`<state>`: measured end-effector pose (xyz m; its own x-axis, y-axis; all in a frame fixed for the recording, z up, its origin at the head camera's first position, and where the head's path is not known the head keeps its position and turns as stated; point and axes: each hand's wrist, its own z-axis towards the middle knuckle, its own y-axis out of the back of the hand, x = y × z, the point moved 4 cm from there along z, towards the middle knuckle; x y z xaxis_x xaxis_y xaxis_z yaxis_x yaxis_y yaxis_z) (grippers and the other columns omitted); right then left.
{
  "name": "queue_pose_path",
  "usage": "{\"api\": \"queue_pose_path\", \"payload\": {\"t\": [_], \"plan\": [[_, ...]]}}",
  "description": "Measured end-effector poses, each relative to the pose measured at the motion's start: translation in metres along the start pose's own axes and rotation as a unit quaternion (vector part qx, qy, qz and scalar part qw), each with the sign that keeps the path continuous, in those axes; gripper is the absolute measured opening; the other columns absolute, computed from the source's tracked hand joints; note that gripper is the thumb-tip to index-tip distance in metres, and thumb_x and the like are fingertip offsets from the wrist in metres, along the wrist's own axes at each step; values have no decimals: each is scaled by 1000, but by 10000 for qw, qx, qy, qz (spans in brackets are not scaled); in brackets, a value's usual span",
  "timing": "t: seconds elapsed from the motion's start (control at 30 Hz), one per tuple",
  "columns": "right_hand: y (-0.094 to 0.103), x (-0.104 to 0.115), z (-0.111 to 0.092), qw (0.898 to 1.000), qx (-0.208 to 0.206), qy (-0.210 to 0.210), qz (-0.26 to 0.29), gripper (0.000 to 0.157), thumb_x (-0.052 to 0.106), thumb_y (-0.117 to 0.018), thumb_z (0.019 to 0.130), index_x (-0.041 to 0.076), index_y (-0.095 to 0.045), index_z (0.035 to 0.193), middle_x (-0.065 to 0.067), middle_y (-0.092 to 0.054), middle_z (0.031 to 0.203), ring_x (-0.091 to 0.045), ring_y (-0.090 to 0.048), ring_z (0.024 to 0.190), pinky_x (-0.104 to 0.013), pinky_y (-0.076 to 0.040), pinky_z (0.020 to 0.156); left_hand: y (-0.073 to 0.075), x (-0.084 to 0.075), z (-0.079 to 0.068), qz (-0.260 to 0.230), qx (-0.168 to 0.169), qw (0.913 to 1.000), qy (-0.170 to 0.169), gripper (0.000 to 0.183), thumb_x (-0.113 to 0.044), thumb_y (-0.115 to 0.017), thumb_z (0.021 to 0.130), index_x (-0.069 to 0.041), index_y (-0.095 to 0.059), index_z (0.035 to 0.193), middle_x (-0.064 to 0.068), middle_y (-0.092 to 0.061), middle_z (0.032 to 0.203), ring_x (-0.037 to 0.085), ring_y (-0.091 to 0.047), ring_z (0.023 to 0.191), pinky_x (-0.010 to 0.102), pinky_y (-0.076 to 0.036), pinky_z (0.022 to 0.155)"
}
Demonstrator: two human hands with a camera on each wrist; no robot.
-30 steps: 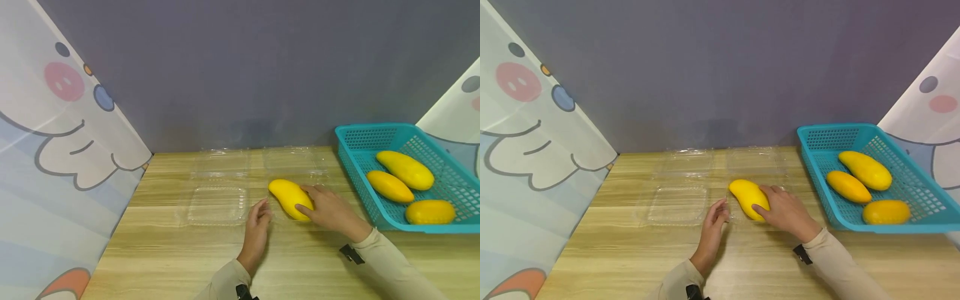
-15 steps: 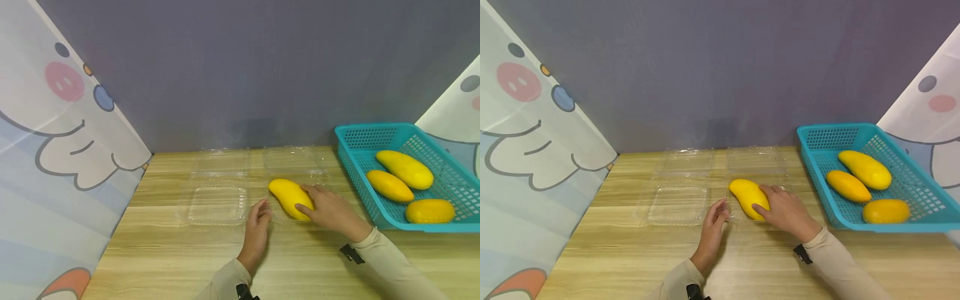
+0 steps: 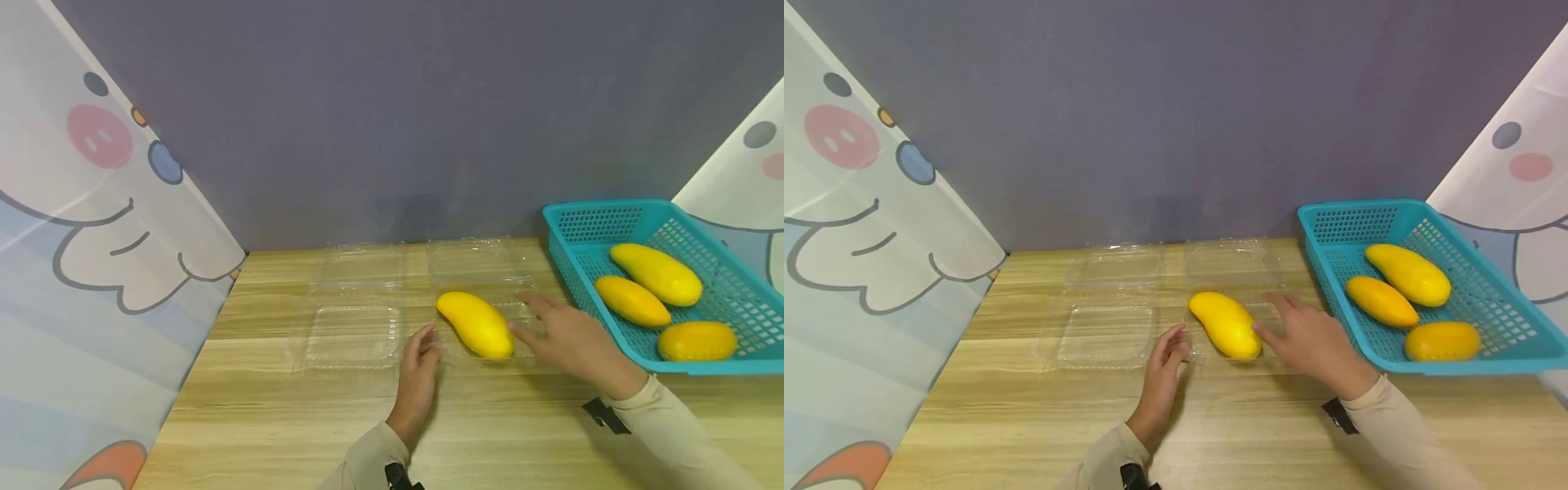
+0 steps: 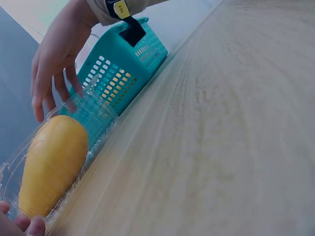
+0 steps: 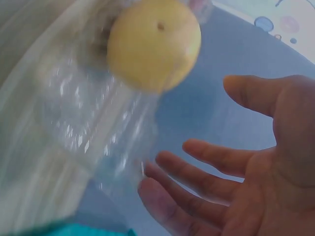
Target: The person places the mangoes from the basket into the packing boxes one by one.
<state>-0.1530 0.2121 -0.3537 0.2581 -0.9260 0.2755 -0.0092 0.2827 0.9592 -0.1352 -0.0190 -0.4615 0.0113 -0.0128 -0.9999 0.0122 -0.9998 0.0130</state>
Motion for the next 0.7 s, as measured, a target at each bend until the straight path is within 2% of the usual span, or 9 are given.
{"api": "queue_pose_path", "payload": {"t": [0.23,0.4,0.5,0.7], "plan": [[30,-25,-13,9988,-430,25,-211,66,53,-54,99,7,-46,146,-25,-62,127,-37,-68,100,-48,-55,64,0,0,1,-53,-16,10000,10,42,-18,-53,99,-14,-52,141,10,-54,136,17,-52,117,31,-45,99],[52,-49,-22,9970,-689,-1,-357,64,49,-57,98,7,-47,145,-26,-60,127,-40,-68,98,-49,-53,61,-1,1,0,-71,-27,10000,-22,43,-17,-54,99,-13,-52,141,12,-55,135,17,-53,115,30,-46,98],[61,-65,-23,9975,-560,-226,-355,66,50,-56,98,8,-44,148,-29,-54,135,-44,-65,104,-53,-53,62,-1,1,-1,-44,22,10000,-8,42,-20,-53,100,-14,-52,141,11,-54,135,17,-52,116,31,-45,98],[70,-95,-19,9969,-127,-600,-488,73,54,-50,99,6,-35,153,-33,-46,141,-49,-56,112,-66,-47,73,-1,0,-1,-19,47,10000,54,42,-21,-53,100,-17,-52,142,8,-54,136,17,-50,117,32,-45,100]]}}
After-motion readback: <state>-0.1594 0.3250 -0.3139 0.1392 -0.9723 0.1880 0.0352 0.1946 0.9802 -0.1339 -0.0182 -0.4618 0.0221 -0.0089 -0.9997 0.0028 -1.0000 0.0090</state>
